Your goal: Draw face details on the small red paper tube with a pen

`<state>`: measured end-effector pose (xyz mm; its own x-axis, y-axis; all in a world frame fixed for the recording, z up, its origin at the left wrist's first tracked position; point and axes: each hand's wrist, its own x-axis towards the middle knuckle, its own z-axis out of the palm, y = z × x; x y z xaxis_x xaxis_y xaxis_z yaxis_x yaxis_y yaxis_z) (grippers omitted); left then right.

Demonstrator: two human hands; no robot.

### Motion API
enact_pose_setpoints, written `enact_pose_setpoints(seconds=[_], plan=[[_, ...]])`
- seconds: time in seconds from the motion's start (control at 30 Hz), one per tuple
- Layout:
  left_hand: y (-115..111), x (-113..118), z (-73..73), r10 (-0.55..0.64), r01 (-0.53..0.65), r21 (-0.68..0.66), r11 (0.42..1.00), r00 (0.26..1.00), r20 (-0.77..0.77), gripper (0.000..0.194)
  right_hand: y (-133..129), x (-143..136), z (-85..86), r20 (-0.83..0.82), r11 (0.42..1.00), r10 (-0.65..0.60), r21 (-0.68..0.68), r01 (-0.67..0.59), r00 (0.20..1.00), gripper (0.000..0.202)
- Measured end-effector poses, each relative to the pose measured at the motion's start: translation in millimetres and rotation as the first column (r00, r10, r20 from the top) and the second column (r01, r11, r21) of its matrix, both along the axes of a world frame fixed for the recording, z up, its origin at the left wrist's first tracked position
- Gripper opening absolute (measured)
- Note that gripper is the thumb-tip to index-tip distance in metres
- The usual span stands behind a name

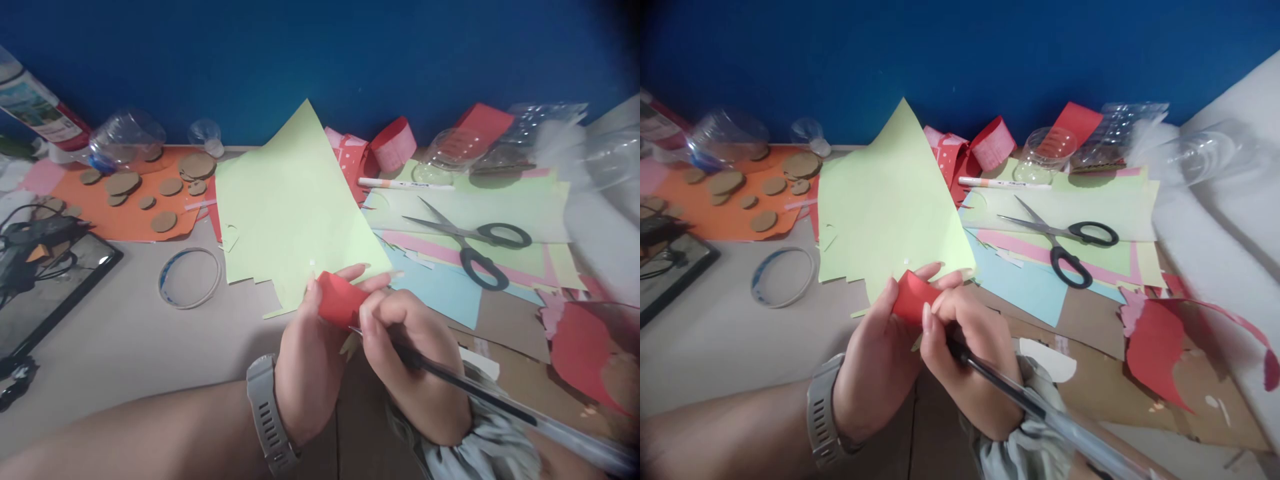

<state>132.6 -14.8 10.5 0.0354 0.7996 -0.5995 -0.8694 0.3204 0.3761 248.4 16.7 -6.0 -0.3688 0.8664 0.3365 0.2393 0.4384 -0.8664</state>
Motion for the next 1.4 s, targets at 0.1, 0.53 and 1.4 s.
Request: enact_pose_setpoints(seconds=[0.1, 0.53, 1.4], plan=[[-1, 0, 0.5, 0.003, -0.003, 0.003, 1.000, 1.000, 0.003, 0.048, 0, 0, -0.2, -0.018, 1.000, 0.001, -0.012, -0.001, 1.000, 0.028], [-2, 0, 0.0, 0.009, -0.009, 0.024, 1.000, 1.000, -0.009, 0.050, -1, 1, -3.4, -0.020, 0.999, 0.034, -0.013, -0.034, 0.999, 0.028], [-2, -3, -6.3, -0.029, 0.030, 0.082, 0.996, 0.999, -0.012, 0.065, 10, -3, -13.7, -0.548, 0.840, -0.239, -0.530, -0.112, 0.802, 0.043]])
